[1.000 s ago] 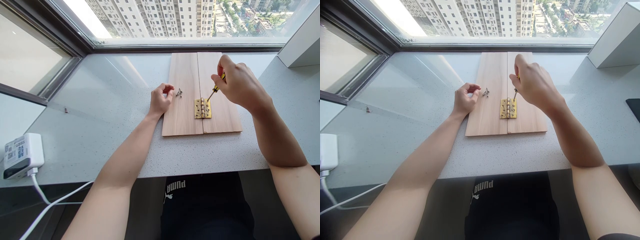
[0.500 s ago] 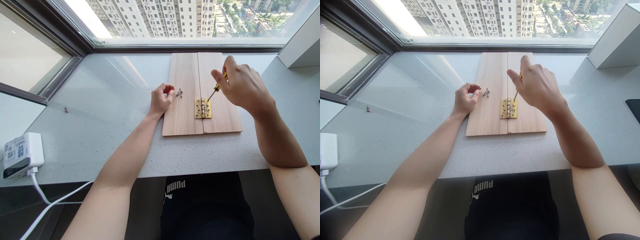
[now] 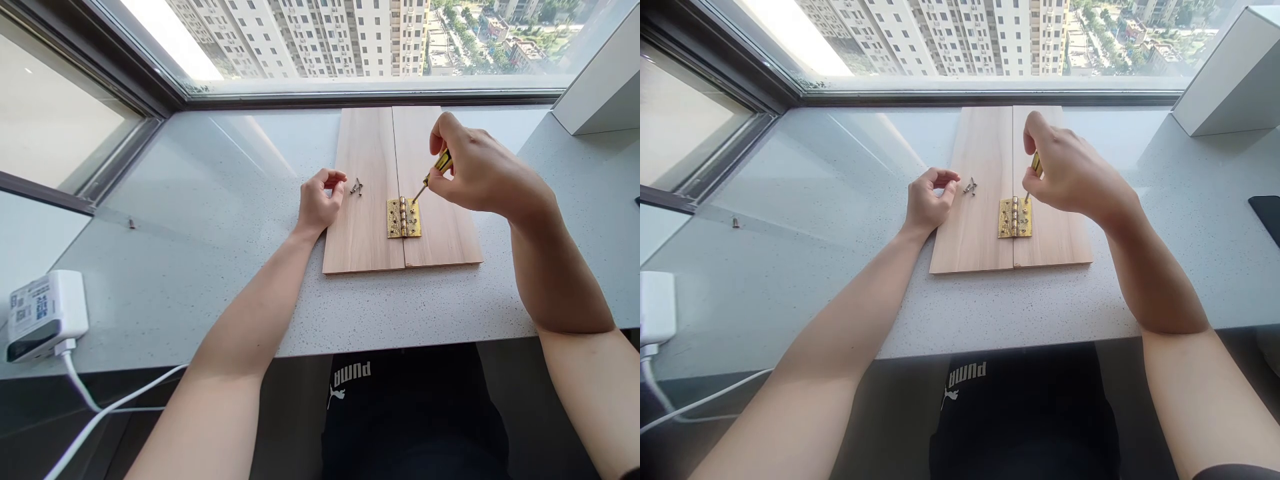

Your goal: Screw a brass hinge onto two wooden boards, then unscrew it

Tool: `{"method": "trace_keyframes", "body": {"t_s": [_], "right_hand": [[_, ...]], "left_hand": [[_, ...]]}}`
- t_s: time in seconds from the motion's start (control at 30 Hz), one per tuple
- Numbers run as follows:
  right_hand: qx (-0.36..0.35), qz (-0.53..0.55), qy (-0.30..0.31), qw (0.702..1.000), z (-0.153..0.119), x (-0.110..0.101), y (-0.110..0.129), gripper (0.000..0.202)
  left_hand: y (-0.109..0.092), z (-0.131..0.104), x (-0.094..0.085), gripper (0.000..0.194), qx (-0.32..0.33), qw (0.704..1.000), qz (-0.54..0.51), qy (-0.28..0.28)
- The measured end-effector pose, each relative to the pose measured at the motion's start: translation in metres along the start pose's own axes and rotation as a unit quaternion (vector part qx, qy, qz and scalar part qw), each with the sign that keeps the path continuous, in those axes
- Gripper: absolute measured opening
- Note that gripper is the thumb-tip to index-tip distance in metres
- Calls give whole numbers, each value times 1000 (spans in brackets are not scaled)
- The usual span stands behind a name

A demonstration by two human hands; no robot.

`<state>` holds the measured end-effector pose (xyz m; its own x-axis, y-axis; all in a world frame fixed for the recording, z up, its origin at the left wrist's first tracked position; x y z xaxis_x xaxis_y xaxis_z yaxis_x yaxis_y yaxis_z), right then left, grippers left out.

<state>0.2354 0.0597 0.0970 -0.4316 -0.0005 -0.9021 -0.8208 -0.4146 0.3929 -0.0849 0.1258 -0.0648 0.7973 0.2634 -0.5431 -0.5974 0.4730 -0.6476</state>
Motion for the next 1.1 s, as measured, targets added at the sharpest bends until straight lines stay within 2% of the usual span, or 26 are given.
{"method": "trace_keyframes", "body": {"t_s": [0.1,0.23,0.3,0.47,0.63,0.7,0.9,1.1], "right_hand": [[-1,-10,-14,1000,4,2,0,35],[86,-37,-59,994,6,1,-6,38],[108,-36,-68,991,5,1,-7,40],[59,-10,-28,998,2,1,-1,28],[16,-8,-20,1000,-2,-1,1,21],[18,-17,-20,999,-1,-1,0,23],[103,-35,-56,993,5,0,-9,40],[55,-8,-38,998,1,0,1,31]], "left_hand": [[1,0,0,17,9,1000,-2,-4],[2,0,2,14,-1,1000,-6,-1],[2,1,3,13,-4,1000,-9,0],[2,0,2,14,6,1000,-7,-1],[2,0,1,14,2,1000,0,3],[2,0,1,14,0,1000,2,5],[1,0,1,16,4,1000,-6,2],[2,0,2,16,-3,1000,-5,0]]}}
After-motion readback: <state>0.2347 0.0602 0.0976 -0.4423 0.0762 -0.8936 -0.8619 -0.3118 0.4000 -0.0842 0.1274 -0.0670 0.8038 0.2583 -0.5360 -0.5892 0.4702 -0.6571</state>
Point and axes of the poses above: each hand's wrist, its own z-axis towards the middle knuckle, its own x-axis out of the palm, y = z × x, the point moved 5 cm from there along z, towards the middle knuckle, and after that the axes turned 3 degrees about x, right-handed, at the moved point
